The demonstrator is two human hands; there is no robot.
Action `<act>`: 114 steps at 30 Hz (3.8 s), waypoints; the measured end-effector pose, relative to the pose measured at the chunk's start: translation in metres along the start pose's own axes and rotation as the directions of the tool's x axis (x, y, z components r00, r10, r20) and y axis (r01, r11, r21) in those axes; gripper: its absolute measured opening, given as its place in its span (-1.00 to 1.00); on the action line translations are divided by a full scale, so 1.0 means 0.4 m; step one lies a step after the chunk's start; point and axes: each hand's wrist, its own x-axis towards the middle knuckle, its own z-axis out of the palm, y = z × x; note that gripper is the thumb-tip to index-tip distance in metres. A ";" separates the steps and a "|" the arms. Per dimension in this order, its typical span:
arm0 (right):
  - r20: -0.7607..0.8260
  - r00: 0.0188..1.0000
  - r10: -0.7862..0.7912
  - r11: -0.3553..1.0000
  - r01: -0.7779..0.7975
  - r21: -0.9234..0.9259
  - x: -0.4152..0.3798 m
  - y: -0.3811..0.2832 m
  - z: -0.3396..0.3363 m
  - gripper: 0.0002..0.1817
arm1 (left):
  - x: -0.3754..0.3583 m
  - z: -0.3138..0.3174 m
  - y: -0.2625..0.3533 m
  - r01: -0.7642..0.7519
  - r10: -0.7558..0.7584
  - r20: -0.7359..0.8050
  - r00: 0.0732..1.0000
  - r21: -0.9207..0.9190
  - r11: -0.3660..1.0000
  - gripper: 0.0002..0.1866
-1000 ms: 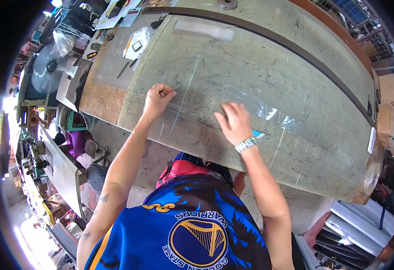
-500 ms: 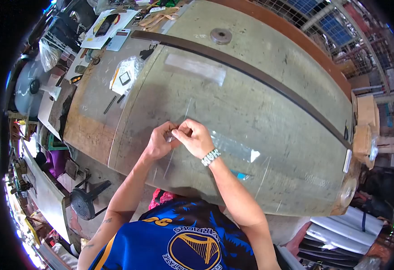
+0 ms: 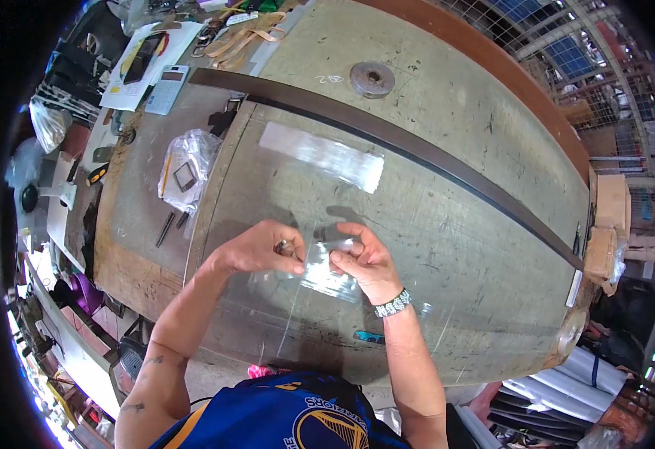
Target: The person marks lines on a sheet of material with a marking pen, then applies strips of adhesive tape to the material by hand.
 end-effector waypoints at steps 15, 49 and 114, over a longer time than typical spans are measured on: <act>-0.385 0.750 -0.538 0.731 0.188 -0.655 0.333 -0.020 -0.160 -0.37 | 0.205 -0.316 -0.054 0.095 0.455 -0.714 0.532 0.584 0.806 -0.51; -0.472 0.670 -0.573 0.698 0.097 -0.709 0.247 0.062 -0.139 -0.37 | 0.155 -0.259 -0.109 0.094 0.656 -0.567 0.498 0.788 0.609 -0.37; 0.017 0.301 -0.954 -0.076 -0.185 -0.980 -0.907 -0.228 -0.849 -0.72 | -0.222 0.365 0.056 -0.131 0.117 -0.459 0.880 0.002 0.991 -0.68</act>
